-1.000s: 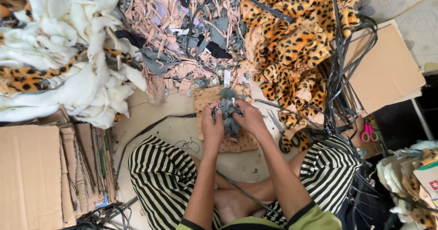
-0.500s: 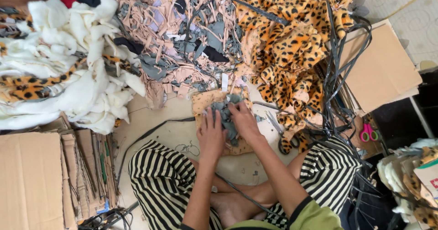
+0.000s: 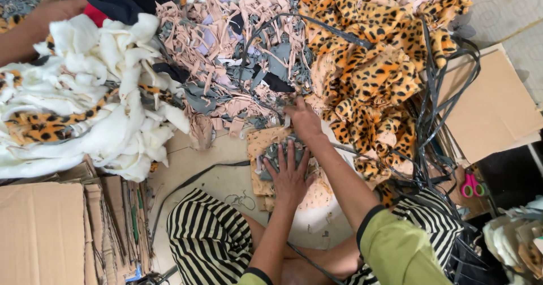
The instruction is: Stuffing a fabric pouch with small fabric scraps from a pile on the floor
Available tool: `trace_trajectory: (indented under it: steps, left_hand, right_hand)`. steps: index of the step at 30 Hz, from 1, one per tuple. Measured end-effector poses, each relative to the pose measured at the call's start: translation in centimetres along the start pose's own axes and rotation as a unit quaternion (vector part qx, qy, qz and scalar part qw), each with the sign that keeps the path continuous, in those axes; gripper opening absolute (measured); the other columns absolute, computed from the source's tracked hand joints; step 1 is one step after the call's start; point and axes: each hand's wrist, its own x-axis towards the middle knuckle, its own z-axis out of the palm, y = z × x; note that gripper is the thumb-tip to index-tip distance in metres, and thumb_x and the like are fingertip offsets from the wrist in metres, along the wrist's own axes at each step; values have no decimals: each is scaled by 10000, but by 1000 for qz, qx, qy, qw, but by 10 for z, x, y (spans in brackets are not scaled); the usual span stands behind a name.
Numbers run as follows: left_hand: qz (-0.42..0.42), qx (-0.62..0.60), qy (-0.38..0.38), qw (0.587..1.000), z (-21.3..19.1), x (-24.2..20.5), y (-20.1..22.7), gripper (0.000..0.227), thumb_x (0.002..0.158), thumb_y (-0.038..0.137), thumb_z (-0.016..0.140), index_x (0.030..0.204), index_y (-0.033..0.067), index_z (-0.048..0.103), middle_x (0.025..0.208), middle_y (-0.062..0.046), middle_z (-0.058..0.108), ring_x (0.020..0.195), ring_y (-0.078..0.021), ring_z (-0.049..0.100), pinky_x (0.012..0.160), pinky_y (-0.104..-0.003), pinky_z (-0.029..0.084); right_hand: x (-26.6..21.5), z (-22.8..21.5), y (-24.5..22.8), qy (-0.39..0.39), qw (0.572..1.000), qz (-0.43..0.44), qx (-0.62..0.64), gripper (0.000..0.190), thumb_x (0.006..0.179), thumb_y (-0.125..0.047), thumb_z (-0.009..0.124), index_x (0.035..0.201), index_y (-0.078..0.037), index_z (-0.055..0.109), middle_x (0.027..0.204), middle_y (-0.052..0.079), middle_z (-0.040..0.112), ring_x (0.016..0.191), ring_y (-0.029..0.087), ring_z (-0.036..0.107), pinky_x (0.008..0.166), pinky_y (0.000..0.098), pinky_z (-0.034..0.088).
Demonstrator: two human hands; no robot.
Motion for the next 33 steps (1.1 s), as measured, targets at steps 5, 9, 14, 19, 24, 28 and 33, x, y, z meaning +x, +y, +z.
trace_trajectory:
  steps: [5,9,14,19,24,28,33]
  left_hand:
    - [-3,7,-6,1000,-1,3,0,841,865,622,617,1587,347,285,1703,-157,84,1546,-442,39,1073,-853,19]
    - [-18,-2,-125,992,-24,7,4,786,931,634,503,1607,375,197,1716,-127,-15,1553,-428,-68,1085,-854,-13]
    - [-15,38,-102,994,2,6,3,712,901,522,542,1552,304,355,1665,-97,222,1530,-435,110,1100,-878,2]
    - [-26,3,-92,995,-29,5,6,726,918,474,555,1581,367,280,1656,-77,268,1517,-423,187,1096,-875,-58]
    - [-29,-17,-150,988,-30,8,7,789,923,604,545,1599,381,204,1715,-125,-40,1554,-423,-76,1109,-834,-18]
    - [-37,-19,-181,983,-42,9,6,749,971,603,471,1613,403,138,1717,-111,-86,1556,-406,-109,1105,-826,-59]
    - [-114,-104,118,981,-51,31,-10,252,1010,461,523,1125,246,585,1481,-72,438,1262,-314,507,1046,-647,329]
  right_hand:
    - [27,-10,13,-4,1000,0,27,153,911,-295,715,1038,-211,727,1276,83,485,1174,405,590,893,526,595]
    - [12,0,-13,-40,998,-8,41,129,955,-286,645,1012,-215,737,1197,79,555,1117,380,635,873,508,596]
    - [-26,-52,-120,-93,982,-80,140,222,951,-221,634,1157,-179,706,1135,142,663,1020,356,723,872,490,598]
    - [-21,-49,-88,-62,984,-24,163,410,919,-176,667,1327,-156,636,1267,219,571,1122,508,633,883,606,582]
    - [27,34,24,-43,995,83,-23,713,826,-336,813,1440,-306,451,1303,205,382,1076,548,597,827,631,604]
    - [48,78,30,17,1000,9,15,248,940,-267,656,1178,-237,589,1232,150,481,1032,489,646,778,593,610]
    - [22,-7,-21,41,996,58,46,133,950,-273,615,1060,-209,575,1187,85,511,1069,402,622,802,543,605]
